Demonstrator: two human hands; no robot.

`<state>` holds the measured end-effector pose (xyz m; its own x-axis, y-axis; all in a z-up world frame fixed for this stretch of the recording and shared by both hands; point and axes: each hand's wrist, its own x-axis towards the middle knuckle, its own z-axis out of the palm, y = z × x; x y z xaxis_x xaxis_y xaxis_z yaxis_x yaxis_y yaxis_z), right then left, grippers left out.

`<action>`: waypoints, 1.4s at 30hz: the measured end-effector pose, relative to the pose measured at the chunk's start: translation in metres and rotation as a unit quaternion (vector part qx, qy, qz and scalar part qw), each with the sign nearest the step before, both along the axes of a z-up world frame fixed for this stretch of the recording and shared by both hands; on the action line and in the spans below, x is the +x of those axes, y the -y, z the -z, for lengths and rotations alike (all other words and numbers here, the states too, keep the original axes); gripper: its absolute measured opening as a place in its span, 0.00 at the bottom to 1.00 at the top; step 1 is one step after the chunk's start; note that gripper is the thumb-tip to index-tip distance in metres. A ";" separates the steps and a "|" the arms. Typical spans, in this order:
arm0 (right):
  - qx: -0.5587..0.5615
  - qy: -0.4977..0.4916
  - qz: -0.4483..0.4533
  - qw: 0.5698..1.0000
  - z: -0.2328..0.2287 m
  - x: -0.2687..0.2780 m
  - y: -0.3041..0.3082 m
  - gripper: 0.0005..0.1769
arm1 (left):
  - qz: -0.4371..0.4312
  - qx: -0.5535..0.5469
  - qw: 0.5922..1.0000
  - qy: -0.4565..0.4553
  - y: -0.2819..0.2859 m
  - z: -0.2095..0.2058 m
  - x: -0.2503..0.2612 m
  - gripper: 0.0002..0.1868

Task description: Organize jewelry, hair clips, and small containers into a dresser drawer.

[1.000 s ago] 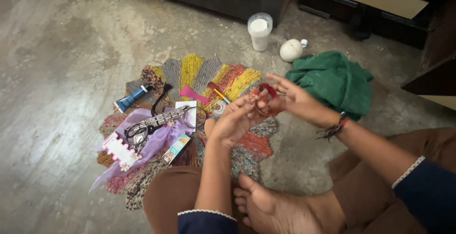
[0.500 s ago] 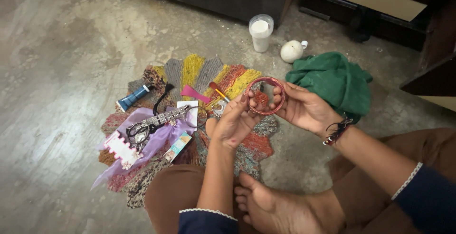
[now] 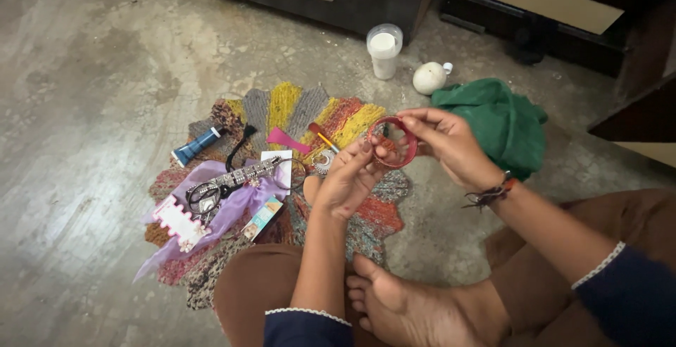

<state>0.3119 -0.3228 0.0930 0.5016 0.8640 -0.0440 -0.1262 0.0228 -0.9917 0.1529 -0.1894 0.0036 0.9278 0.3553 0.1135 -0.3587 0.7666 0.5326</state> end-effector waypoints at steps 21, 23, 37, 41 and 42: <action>0.001 0.420 0.078 0.904 -0.011 -0.012 0.004 0.08 | 0.003 -0.007 1.000 -0.023 0.008 0.000 0.004 0.12; 0.001 0.411 0.074 0.909 -0.006 -0.010 0.003 0.08 | 0.005 -0.008 1.000 -0.018 0.008 0.000 0.004 0.12; 0.007 0.351 0.035 0.936 0.017 -0.002 0.004 0.10 | -0.002 -0.009 0.999 -0.049 0.011 -0.003 0.004 0.13; -0.004 0.353 0.038 0.935 0.019 -0.001 0.006 0.11 | 0.002 -0.003 0.999 -0.040 0.012 -0.002 0.005 0.13; -0.003 0.355 0.042 0.934 0.021 0.000 0.006 0.11 | 0.001 0.003 0.999 -0.040 0.013 -0.002 0.006 0.13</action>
<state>0.3115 -0.3287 0.0719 0.4725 0.8210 0.3204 0.5654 -0.0035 -0.8248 0.1585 -0.2019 0.0051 0.9348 0.3528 0.0420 -0.3135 0.7635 0.5646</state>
